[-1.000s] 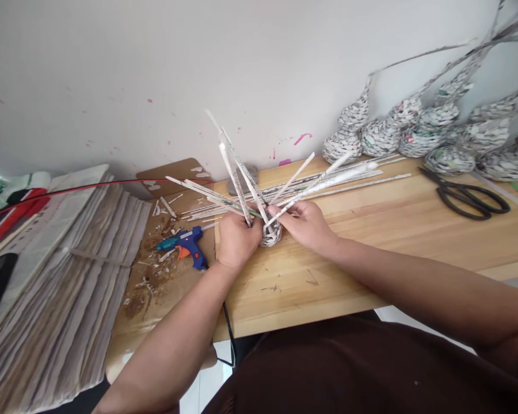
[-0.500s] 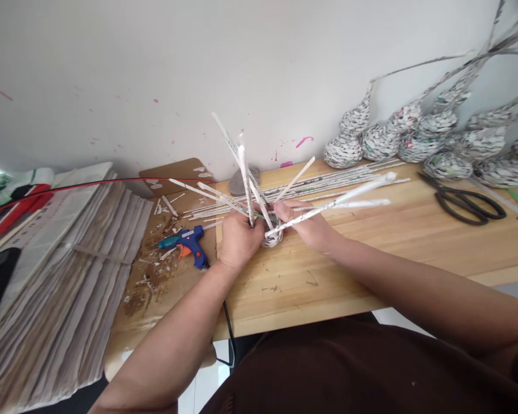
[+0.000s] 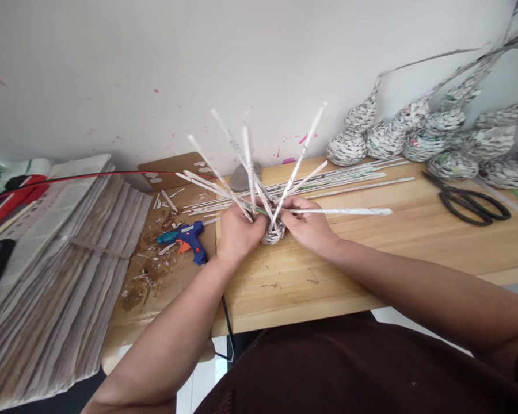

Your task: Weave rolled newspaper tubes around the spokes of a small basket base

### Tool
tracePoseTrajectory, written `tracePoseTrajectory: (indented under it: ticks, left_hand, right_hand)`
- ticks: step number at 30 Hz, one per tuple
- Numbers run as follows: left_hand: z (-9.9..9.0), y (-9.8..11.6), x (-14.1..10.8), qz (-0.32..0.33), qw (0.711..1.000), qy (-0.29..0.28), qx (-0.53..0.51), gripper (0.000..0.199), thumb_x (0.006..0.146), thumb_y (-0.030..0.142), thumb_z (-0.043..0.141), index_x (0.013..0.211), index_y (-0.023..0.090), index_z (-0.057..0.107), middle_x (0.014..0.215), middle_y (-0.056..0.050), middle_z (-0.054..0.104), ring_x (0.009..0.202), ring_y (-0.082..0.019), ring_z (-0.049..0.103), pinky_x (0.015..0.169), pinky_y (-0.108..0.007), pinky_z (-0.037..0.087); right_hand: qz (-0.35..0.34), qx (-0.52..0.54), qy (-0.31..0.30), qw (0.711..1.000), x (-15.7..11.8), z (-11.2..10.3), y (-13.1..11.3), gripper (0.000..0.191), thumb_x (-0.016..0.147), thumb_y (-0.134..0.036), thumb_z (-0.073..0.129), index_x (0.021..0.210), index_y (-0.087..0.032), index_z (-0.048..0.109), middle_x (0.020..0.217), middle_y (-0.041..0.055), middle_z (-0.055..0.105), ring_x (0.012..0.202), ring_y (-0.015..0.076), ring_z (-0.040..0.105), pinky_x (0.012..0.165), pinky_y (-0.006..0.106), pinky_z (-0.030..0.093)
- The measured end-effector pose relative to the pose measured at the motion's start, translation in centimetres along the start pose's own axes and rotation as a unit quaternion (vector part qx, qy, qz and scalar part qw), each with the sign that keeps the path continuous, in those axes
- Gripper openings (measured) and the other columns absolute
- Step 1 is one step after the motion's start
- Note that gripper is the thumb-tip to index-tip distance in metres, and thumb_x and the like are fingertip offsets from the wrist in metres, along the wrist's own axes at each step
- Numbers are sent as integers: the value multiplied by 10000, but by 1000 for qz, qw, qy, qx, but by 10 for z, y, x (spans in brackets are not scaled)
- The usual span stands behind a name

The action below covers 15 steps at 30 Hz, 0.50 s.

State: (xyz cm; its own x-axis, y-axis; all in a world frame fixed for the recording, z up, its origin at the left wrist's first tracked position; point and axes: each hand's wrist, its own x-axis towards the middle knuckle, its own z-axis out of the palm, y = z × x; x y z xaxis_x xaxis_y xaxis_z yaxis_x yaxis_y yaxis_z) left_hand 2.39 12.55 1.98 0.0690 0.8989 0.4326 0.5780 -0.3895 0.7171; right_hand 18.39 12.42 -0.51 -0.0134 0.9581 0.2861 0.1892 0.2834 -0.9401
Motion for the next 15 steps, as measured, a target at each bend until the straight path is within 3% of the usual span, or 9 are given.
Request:
tracePoseTrajectory:
  ticks: [4,10,12,15]
  left_hand:
    - [-5,5,3,-24,991,60,-113,267,736,173,616,977,184,732,844,-20,749,734,-180,695,670,-266,547]
    - [-12,7,5,14,979,88,-184,355,809,348,664,1139,222,642,1110,-56,716,980,-206,696,859,-317,563]
    - [-14,8,5,11,973,75,-217,383,834,435,653,1158,232,630,1146,-67,707,1030,-224,690,883,-339,560]
    - [-16,7,6,-6,954,11,-298,513,847,605,595,1194,229,631,1124,-94,718,1046,-257,693,858,-366,566]
  right_hand:
    - [29,29,-2,999,1,0,2,87,814,-282,628,806,-199,652,798,35,721,700,176,660,651,301,536]
    - [51,35,-10,998,3,1,3,73,820,-237,611,789,-188,655,755,28,707,665,166,651,636,296,532]
    - [55,35,-9,998,3,1,3,71,820,-228,610,789,-184,657,769,32,708,673,164,650,644,296,531]
    - [64,37,-9,997,4,1,3,70,819,-227,615,799,-176,660,772,36,703,676,164,647,648,297,525]
